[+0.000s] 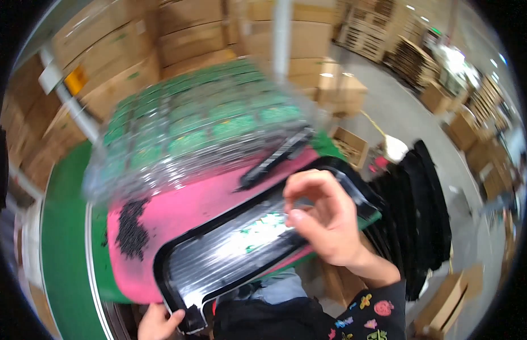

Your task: Assembling a circuit board into a black plastic housing and securing it with screws using an electric screwdriver.

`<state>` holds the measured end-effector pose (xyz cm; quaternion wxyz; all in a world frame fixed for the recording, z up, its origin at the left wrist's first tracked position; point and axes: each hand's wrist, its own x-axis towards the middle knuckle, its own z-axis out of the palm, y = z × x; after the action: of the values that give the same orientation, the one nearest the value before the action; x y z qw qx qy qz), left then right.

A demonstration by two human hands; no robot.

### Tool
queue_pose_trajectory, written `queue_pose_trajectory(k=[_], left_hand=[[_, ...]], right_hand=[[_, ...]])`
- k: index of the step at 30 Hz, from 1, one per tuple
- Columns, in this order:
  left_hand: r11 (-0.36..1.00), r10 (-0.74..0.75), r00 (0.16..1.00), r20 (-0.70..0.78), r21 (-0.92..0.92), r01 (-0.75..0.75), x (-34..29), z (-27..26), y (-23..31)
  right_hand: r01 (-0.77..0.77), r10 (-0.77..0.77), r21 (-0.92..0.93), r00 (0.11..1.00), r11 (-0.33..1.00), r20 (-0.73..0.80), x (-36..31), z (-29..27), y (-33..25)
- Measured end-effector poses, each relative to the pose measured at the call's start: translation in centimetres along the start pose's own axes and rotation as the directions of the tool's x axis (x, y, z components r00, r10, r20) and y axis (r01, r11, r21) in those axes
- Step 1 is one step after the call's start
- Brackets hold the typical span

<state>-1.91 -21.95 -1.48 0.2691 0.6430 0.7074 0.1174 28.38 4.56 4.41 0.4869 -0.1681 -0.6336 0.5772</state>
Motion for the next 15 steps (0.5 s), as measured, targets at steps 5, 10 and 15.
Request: queue_pose_trajectory(k=[5,10,15], left_hand=[[-0.154,-0.295,0.954,0.060,-0.988,0.014,-0.4,7.9,1.5],[0.861,-0.308,0.169,-0.936,-0.350,-0.370,0.2,8.6,-0.1],[-0.203,-0.844,0.371,-0.388,-0.410,-0.889,-6.7,1.9,-10.0]], right_hand=[[0.234,-0.439,-0.667,0.885,0.707,-0.155,-1.2,-6.7,-1.3],[-0.519,-0.747,-0.817,0.640,-0.251,-0.178,-4.6,-20.6,-3.3],[-0.641,-0.252,-0.761,0.723,0.104,-0.643,-14.1,-32.9,-1.8]])
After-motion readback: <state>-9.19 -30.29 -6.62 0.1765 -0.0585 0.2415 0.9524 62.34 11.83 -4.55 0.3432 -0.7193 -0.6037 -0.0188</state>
